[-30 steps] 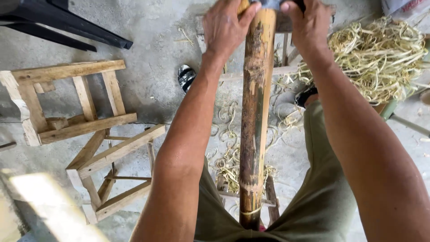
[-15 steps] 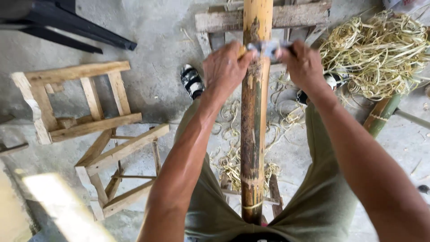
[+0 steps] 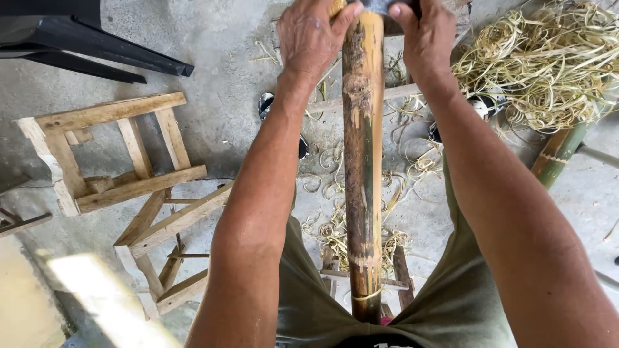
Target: Scraping and smoothing a bamboo pole using a curved blade tool.
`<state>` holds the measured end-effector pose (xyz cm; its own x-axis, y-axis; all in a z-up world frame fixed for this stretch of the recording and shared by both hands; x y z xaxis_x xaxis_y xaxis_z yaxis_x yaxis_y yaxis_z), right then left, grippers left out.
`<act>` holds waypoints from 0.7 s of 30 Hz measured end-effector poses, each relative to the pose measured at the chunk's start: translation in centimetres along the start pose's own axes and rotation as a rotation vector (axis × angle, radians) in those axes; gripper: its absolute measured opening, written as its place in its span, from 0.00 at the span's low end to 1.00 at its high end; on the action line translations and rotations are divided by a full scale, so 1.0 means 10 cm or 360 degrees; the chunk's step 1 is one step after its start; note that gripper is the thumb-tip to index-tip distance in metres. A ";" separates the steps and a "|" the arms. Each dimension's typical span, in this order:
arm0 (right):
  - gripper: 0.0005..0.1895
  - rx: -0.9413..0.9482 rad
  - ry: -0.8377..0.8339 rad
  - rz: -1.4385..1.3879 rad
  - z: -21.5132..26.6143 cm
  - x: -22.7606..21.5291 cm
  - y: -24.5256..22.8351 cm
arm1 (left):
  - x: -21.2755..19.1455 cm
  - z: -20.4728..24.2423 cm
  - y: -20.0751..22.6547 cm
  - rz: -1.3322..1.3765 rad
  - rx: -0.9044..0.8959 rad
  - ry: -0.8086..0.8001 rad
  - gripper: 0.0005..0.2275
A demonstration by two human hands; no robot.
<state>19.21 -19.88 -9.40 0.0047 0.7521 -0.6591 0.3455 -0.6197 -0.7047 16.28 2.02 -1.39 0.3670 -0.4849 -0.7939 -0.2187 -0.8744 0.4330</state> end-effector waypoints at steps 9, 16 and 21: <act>0.37 0.0477 -0.0463 -0.0166 0.92 -0.29 -0.17 | -0.26 0.53 0.54 -0.0121 -0.0145 -0.0615 0.19; 0.36 0.0187 -0.0495 -0.0011 0.26 -0.11 -0.07 | 0.07 0.36 0.03 0.0049 -0.0224 -0.0396 0.20; 0.34 -0.0295 -0.0077 0.0065 -0.25 -0.24 -0.45 | 0.46 0.19 -0.39 -0.0102 -0.0348 -0.0186 0.21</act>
<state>20.04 -18.30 -4.00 -0.0212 0.7127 -0.7011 0.5126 -0.5944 -0.6197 17.12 3.24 -7.61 0.2639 -0.4346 -0.8611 0.0069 -0.8919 0.4522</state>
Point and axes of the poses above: each hand's wrist, its own z-axis away from the middle knuckle, its own x-axis out of the palm, y = z × x, the point moved 8 cm from there along -z, towards the middle knuckle
